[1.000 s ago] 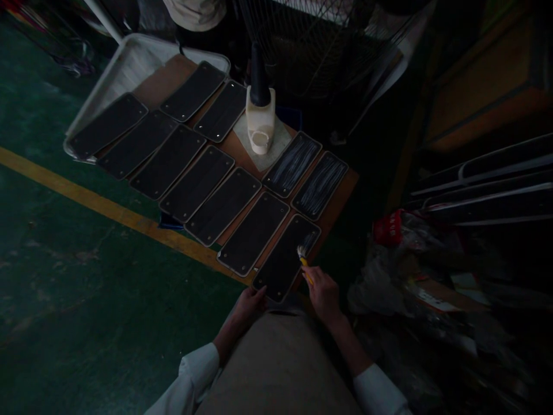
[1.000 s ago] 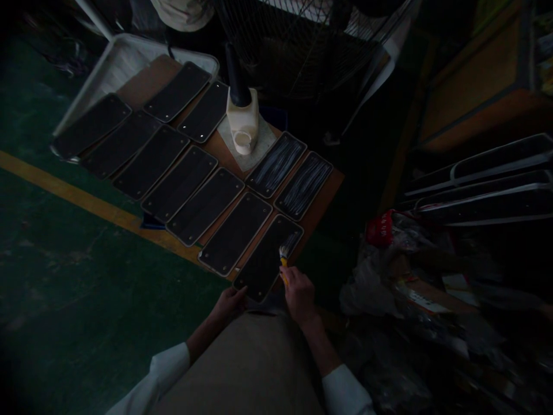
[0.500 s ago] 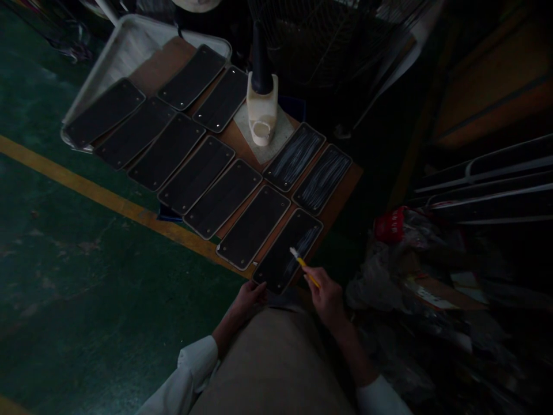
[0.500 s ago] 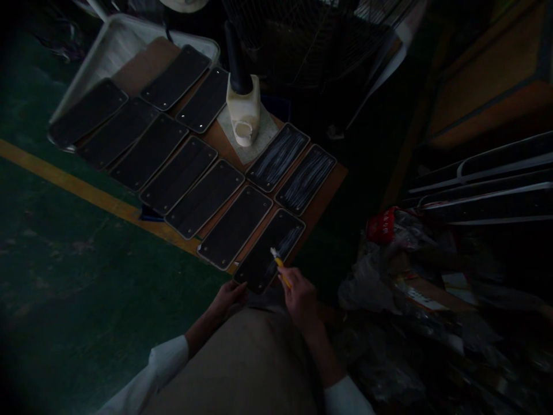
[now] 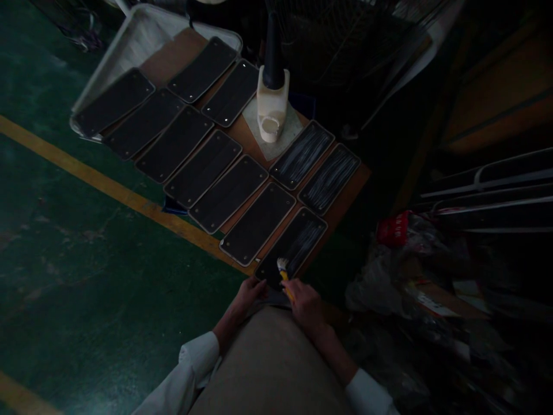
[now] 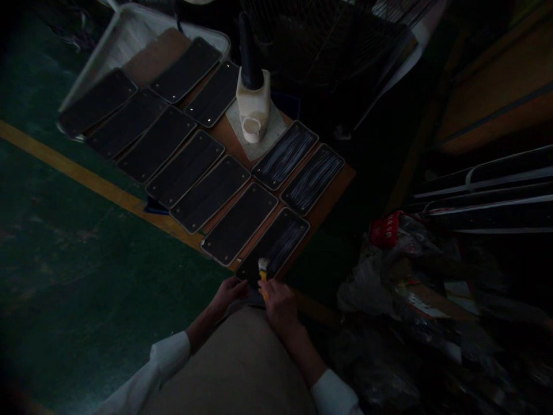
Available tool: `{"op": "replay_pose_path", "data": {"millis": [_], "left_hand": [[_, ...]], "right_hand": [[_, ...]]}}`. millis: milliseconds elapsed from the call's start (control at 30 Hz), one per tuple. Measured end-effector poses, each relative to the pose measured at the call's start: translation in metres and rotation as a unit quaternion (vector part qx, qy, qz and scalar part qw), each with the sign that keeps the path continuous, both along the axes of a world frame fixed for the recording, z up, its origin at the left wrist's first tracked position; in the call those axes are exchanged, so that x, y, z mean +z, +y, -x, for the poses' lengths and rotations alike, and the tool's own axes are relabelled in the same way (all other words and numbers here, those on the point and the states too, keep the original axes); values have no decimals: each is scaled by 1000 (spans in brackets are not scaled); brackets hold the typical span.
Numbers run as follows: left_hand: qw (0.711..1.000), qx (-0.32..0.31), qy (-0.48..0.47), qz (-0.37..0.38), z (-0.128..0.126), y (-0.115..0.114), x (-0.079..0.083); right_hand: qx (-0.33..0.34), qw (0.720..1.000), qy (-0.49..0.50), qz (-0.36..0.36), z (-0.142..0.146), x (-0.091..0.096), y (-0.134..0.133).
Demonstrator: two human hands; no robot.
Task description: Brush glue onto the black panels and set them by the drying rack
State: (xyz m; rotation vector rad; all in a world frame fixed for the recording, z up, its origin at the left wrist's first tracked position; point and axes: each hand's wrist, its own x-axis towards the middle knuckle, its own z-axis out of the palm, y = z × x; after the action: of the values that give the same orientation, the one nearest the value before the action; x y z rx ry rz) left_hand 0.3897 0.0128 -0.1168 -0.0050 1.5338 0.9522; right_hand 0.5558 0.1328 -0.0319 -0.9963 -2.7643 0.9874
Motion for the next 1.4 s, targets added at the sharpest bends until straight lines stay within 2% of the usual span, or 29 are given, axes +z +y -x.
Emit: {"op": "replay_pose_path", "data": {"millis": [67, 133, 233, 300, 400, 500, 600, 700, 800, 933, 1067, 1133, 1200, 1267, 1333, 1400], "left_hand": [[1000, -1, -2, -4, 0, 0, 1], [1000, -5, -2, -10, 0, 1, 3], [1000, -12, 7, -1, 0, 0, 3], [1000, -9, 13, 7, 0, -1, 0], [1000, -2, 14, 13, 0, -3, -5], [1000, -3, 15, 16, 0, -4, -7], [999, -2, 32, 13, 2, -4, -5], [998, 13, 52, 13, 3, -3, -1], [998, 28, 49, 9, 3, 0, 1], [998, 31, 57, 12, 2, 1, 1], [997, 27, 66, 9, 1, 0, 3], [998, 29, 60, 6, 2, 0, 5], [998, 24, 54, 0, 2, 1, 7], [999, 13, 52, -5, 3, 1, 8], [999, 5, 50, 2, 3, 0, 7], [999, 6, 49, 11, 3, 0, 5]], "right_hand": [[11, 999, 12, 51, -2, 5, -23], [-6, 993, 32, 113, -3, 7, -32], [-68, 974, 74, 202, -4, 7, -16], [-115, 964, 98, 219, -4, 2, 8], [-178, 962, 116, 173, -7, -7, 54], [-205, 966, 127, 92, -6, -10, 97], [-185, 974, 128, 5, 0, -7, 129], [-156, 982, 84, -68, 11, -8, 143], [-109, 988, 39, -98, 22, -14, 130], [-21, 997, 9, -77, 28, -15, 72], [40, 999, 13, 13, 23, -4, 7], [23, 996, 33, 85, 19, 2, -10], [-25, 982, 64, 174, 16, 5, -12], [-75, 959, 100, 255, 15, 4, 1], [-115, 943, 128, 285, 15, -3, 25], [-159, 939, 150, 264, 16, -13, 56]]}}
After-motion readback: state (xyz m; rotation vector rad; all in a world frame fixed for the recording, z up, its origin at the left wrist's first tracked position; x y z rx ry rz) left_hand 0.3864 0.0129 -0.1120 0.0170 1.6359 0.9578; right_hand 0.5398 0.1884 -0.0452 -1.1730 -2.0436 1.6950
